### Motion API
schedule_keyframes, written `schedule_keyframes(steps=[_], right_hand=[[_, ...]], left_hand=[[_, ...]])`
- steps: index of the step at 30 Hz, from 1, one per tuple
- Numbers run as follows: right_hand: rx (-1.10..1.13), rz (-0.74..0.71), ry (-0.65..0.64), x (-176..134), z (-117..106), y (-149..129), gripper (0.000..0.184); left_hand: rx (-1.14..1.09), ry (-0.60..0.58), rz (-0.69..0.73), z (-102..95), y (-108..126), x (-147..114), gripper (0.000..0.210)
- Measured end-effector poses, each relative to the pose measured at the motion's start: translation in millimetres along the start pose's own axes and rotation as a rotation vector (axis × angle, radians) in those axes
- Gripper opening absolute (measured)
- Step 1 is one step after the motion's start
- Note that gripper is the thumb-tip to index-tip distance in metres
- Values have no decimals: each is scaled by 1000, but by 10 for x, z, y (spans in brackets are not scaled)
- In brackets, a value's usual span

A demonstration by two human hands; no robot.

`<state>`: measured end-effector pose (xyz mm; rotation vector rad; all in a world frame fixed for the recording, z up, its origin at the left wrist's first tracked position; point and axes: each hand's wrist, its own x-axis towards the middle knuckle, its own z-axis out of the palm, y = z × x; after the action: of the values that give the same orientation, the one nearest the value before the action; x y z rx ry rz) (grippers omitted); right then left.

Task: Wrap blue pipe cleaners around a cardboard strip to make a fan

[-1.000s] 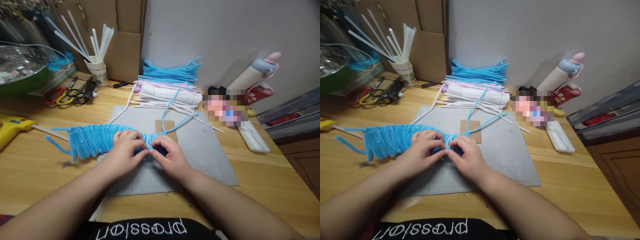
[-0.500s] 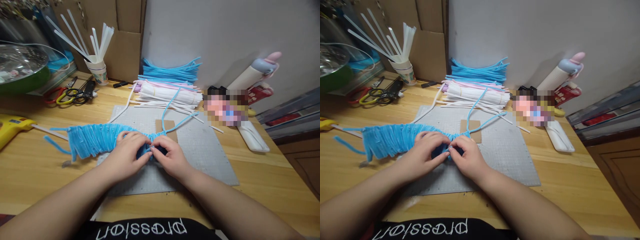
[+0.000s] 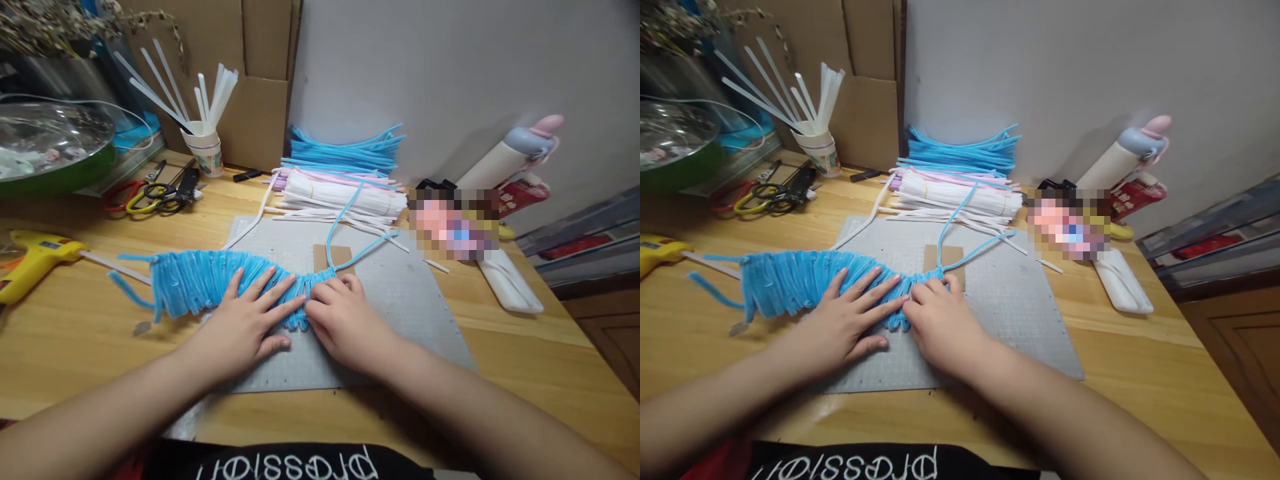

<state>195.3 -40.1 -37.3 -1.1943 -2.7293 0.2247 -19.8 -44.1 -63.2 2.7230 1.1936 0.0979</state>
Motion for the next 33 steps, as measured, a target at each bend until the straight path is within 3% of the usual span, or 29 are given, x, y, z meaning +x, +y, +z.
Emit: schedule_keyframes(steps=[6,14,20,24,28,33], right_hand=[[-28,-64,54,-64,-36,41,14],[-40,-36,111,-169,-33,46,16],[16,47,148,-199,-54,56,12],[232,92,165,-186,-103,71,13],[571,152,122,-102,-145,83,13],[971,320,65,-24,-83,74,17]], left_hand=[[-13,2,-17,-7,11,-14,53],[-30,35,-10,4,17,-6,54],[44,114,-76,-156,-80,-151,61],[122,168,-152,-240,-337,-355,64],[163,142,-139,-273,-549,-452,54],[92,150,-137,-319,-402,-302,66]])
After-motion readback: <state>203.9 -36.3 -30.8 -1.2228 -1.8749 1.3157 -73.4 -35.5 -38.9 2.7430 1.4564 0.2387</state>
